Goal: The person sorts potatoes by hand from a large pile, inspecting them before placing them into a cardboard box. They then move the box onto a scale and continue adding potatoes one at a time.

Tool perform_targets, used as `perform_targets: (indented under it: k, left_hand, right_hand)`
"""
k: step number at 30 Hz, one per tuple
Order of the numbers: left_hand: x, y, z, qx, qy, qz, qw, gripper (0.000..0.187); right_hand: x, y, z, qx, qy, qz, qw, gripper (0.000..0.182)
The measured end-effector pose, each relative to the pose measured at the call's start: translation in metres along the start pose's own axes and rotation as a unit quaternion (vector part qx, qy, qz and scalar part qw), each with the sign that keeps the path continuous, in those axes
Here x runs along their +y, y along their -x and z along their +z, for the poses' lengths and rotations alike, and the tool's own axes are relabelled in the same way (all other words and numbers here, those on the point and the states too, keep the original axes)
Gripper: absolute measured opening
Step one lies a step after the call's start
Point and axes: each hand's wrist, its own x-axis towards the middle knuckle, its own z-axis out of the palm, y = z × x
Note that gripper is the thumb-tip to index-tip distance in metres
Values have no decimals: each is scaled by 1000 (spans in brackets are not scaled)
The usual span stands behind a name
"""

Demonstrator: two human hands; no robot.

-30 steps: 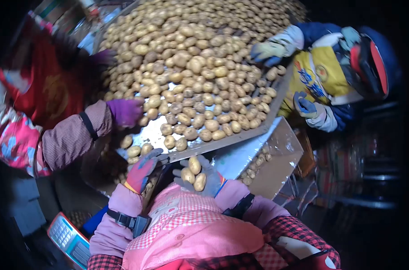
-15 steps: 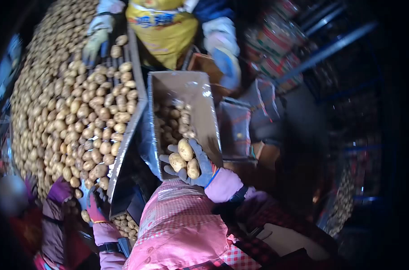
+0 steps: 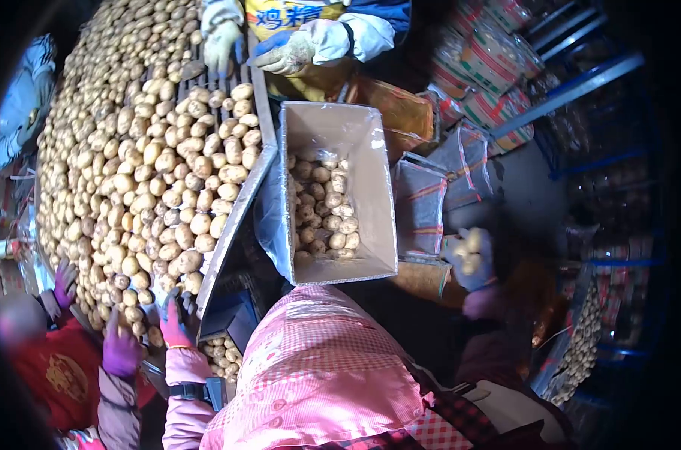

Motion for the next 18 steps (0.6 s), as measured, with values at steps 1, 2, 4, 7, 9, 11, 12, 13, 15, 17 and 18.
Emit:
perform_targets:
  k: [1,2,4,7,9,11,12,13,15,17,18]
  left_hand:
    - [2,0,11,14,10,4,1000,40]
    - [3,2,15,30,20,9,999,36]
    - [-49,-38,-53,-11,-48,91,995,38]
    - [4,5,15,-27,50,56,997,42]
    - [4,14,23,1,96,49,994,49]
    - [-9,10,8,-87,114,20,989,52]
    - [-6,14,-7,-172,121,-7,978,55]
    - [5,35,-3,-148,73,-12,986,55]
    - [22,70,12,-129,11,-23,991,55]
    - [28,93,9,-134,-15,-37,990,54]
    - [24,101,0,-119,-3,-26,993,54]
  right_hand:
    - [-11,2,-59,-74,23,-27,997,22]
    - [-21,6,-70,58,73,-9,996,22]
    - [-30,2,-90,209,194,25,958,23]
    - [-24,-26,-98,277,363,68,887,30]
    - [-17,-57,-100,260,495,57,827,36]
    - [-6,-100,-97,194,601,-13,776,43]
    - [4,-133,-100,130,604,-97,780,47]
    - [-4,-132,13,156,674,-30,722,66]
    - [31,-196,33,84,546,-61,832,65]
    - [60,-208,116,14,521,-95,848,65]
    - [81,-225,128,-59,547,-120,826,66]
